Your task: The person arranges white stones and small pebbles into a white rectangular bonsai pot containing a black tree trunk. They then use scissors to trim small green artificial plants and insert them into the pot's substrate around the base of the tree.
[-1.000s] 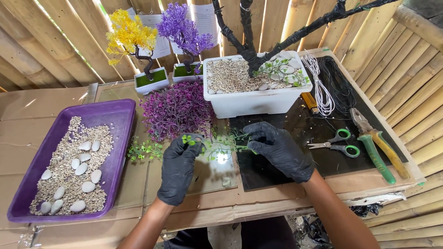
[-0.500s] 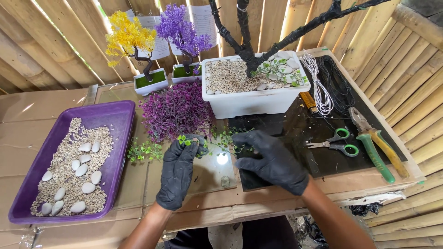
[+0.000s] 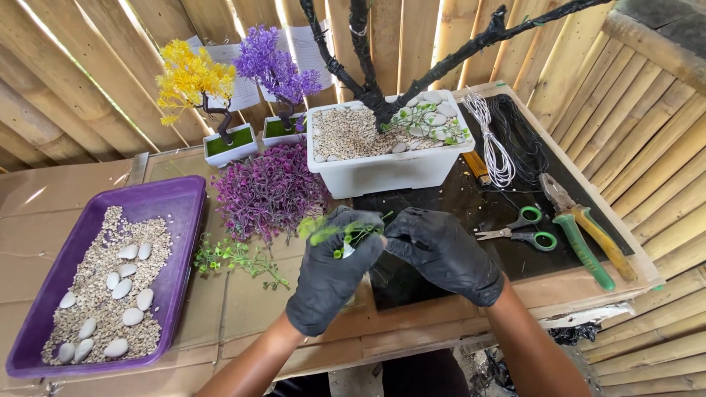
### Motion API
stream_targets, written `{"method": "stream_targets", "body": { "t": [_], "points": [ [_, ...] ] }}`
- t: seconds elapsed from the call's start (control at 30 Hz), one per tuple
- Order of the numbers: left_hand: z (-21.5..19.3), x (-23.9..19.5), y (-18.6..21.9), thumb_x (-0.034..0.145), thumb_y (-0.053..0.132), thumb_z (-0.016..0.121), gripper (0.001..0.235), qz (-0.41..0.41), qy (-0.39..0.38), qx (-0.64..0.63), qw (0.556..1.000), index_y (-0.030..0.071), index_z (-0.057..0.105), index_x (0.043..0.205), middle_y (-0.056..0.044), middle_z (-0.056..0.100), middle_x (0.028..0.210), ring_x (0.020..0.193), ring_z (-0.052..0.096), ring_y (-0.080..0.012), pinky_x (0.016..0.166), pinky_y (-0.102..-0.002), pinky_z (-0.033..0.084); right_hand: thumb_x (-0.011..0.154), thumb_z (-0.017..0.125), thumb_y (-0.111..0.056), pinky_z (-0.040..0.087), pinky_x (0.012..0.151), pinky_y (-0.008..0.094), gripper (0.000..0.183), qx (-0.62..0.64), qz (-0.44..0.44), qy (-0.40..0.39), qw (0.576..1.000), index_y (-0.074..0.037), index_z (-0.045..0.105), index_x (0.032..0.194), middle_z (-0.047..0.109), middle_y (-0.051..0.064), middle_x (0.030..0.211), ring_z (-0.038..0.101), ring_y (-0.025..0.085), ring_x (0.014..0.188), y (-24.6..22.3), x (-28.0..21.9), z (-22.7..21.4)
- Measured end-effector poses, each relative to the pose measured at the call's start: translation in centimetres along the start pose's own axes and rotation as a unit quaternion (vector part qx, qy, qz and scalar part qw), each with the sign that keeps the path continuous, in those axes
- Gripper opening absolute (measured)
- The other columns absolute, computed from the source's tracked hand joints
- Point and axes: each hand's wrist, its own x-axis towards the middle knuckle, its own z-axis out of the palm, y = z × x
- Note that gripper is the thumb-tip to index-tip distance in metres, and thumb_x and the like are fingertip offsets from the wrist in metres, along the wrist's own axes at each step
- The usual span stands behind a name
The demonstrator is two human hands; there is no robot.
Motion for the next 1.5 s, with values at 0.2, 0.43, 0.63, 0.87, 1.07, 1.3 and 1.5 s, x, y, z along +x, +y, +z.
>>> {"method": "stream_targets", "body": {
  "t": [0.2,0.43,0.63,0.87,1.07,1.3,1.5],
  "points": [
    [2.1,2.4,-1.1,0.085,0.024,0.086,0.026,0.075,0.069,0.187,0.977,0.015,0.078,0.109,-0.012,0.08,0.1,0.098,0.076,-0.0311,0.088,-0.037,0.062,0.088,0.078,-0.005,0.056,0.063,0.037,0.006,0.013,0.025,0.033,0.999,-0.007,0.072,0.087,0.071,0.01,0.075,0.07,0.03,0.067,0.6,0.0,-1.6],
    [1.9,5.2,-0.9,0.084,0.014,0.087,0.02,0.144,0.057,0.209,0.965,0.006,0.077,0.1,-0.016,0.078,0.092,0.09,0.076,-0.0319,0.083,-0.04,0.063,0.086,0.082,-0.003,0.058,0.068,0.035,0.01,0.034,0.067,0.114,0.991,-0.005,0.077,0.094,0.075,0.014,0.08,0.073,0.027,0.072,2.0,0.3,-2.8],
    [1.0,9.4,2.9,0.089,0.027,0.084,0.013,0.189,0.12,0.246,0.943,0.015,0.079,0.089,-0.007,0.077,0.08,0.077,0.075,-0.025,0.078,-0.035,0.059,0.09,0.081,-0.008,0.055,0.07,0.044,0.009,-0.073,0.078,0.127,0.986,-0.004,0.077,0.097,0.072,0.016,0.082,0.069,0.03,0.075,2.7,4.1,-5.1],
    [0.0,18.1,-5.3,0.083,0.028,0.091,0.018,0.21,0.242,0.216,0.922,0.013,0.082,0.089,-0.012,0.079,0.085,0.087,0.077,-0.0307,0.083,-0.034,0.059,0.089,0.095,-0.027,0.05,0.089,0.032,0.024,-0.228,-0.016,0.198,0.953,-0.023,0.081,0.108,0.069,0.0,0.082,0.066,0.021,0.085,10.7,9.3,-8.8],
    [0.8,18.0,-3.5,0.085,0.022,0.089,0.021,0.237,0.232,0.189,0.924,0.005,0.081,0.095,-0.017,0.079,0.088,0.091,0.077,-0.0368,0.087,-0.04,0.06,0.088,0.092,-0.028,0.051,0.087,0.039,0.025,-0.236,-0.001,0.156,0.959,-0.022,0.081,0.109,0.071,0.001,0.086,0.066,0.025,0.09,9.3,11.0,-7.3],
    [0.8,18.6,-6.2,0.079,0.031,0.094,0.023,0.224,0.251,0.228,0.914,0.017,0.082,0.092,-0.005,0.081,0.089,0.092,0.079,-0.0221,0.092,-0.029,0.059,0.087,0.094,-0.022,0.053,0.094,0.048,0.027,-0.159,0.011,0.169,0.973,-0.012,0.08,0.107,0.074,0.017,0.094,0.068,0.039,0.097,10.7,11.4,-5.9],
    [-0.1,18.4,-6.6,0.084,0.028,0.089,0.02,0.27,0.254,0.248,0.895,0.015,0.079,0.095,-0.007,0.08,0.09,0.087,0.078,-0.0244,0.085,-0.035,0.06,0.09,0.094,-0.024,0.054,0.09,0.049,0.026,-0.187,0.026,0.165,0.968,-0.011,0.081,0.108,0.075,0.018,0.097,0.069,0.038,0.097,9.5,11.6,-5.5]
  ]
}}
